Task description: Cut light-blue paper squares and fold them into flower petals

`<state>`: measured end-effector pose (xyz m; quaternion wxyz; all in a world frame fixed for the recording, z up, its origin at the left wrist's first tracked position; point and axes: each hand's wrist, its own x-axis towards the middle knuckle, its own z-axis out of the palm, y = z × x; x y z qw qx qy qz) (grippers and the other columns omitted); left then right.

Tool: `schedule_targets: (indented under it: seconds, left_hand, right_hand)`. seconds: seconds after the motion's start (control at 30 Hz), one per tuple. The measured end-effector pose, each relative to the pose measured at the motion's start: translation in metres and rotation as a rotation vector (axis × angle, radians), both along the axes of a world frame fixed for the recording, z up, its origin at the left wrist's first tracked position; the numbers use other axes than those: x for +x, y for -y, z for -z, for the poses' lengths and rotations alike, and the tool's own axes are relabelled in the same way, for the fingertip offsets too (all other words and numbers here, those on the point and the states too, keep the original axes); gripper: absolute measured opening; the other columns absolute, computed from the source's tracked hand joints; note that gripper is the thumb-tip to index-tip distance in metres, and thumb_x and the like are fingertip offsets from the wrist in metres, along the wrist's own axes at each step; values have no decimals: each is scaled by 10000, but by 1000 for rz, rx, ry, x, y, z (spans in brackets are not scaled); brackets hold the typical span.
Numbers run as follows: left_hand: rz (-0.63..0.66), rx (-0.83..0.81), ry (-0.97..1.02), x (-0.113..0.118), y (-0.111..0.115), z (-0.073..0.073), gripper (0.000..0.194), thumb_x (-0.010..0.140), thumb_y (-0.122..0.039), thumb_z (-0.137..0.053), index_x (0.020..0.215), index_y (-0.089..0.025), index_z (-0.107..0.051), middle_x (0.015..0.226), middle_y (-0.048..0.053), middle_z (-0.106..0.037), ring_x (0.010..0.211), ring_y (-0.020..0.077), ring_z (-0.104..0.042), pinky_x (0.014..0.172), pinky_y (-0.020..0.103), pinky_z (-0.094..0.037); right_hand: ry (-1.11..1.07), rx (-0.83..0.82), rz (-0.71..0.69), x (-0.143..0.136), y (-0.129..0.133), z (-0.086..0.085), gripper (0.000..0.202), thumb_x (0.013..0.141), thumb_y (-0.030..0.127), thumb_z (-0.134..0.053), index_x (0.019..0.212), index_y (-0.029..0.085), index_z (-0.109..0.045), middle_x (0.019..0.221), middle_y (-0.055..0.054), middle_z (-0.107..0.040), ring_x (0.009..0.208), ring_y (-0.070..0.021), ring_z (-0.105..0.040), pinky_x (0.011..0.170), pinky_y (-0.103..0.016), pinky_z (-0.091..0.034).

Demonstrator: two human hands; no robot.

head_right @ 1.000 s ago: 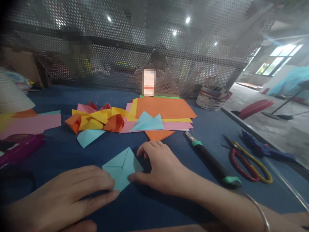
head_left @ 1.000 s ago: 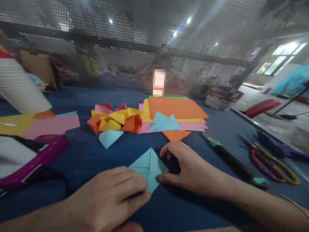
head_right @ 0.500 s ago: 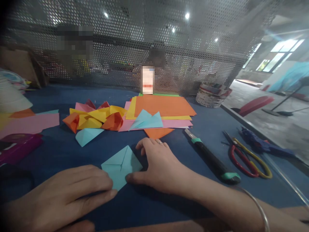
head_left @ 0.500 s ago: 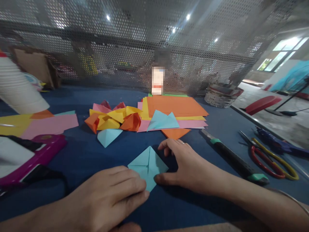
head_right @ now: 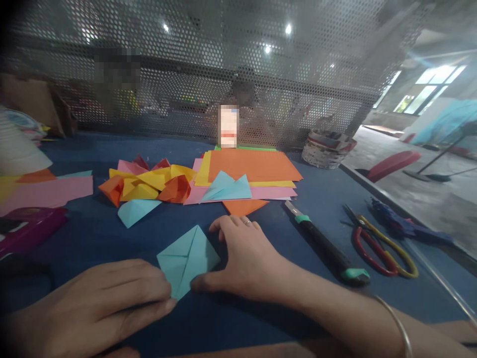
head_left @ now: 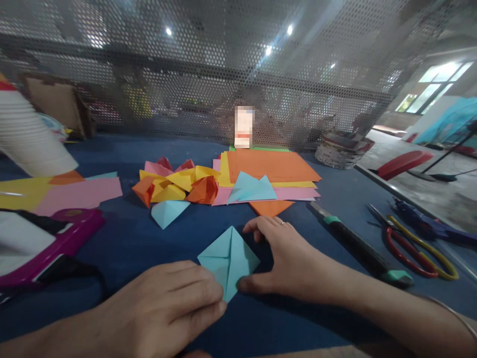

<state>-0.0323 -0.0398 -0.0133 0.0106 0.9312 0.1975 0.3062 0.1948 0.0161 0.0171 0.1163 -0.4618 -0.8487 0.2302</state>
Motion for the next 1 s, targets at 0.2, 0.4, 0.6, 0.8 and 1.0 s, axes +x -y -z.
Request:
schedule_targets:
  seconds: [0.2,0.4,0.6,0.8,1.0]
  left_hand:
    - [-16,12,6,1,-1,2,291,954,-321,-383,1024,-165,-618,850,54,-685,754,184,-614,686,272,-498]
    - [-17,10,-15,0,1,1,274,950,-306,-402,1017,-148,-615,891,64,-690,768,187,-620,697,273,-487]
    - [-10,-17,-10,1,0,2,272,947,-310,-407,1060,-163,-605,891,54,-691,774,182,-621,723,278,-496]
    - [-6,-87,-49,-2,1,-5,279,956,-300,-406,1131,-170,-581,913,62,-682,821,196,-626,765,307,-503]
    - [-57,-134,-6,-4,5,-10,229,917,-222,-460,1097,-199,-598,968,63,-661,884,194,-623,774,291,-528]
  right_hand:
    - [8,146,26,-10,14,12,748,513,619,-754,1100,219,-520,1066,-60,-556,980,-269,-475,829,-433,-340]
    - [6,77,28,-7,9,5,645,554,520,-778,1074,222,-539,1045,-41,-566,965,-249,-489,827,-407,-355]
    - [-44,-78,-77,7,-7,-5,343,719,235,-697,1038,208,-573,972,-19,-588,878,-177,-532,777,-321,-414]
    - [-95,-37,-107,10,-8,-2,210,817,172,-574,1024,202,-593,952,-32,-603,855,-165,-541,757,-304,-427]
    - [28,100,11,-4,8,0,541,607,563,-758,966,197,-585,975,-52,-581,901,-242,-505,769,-377,-393]
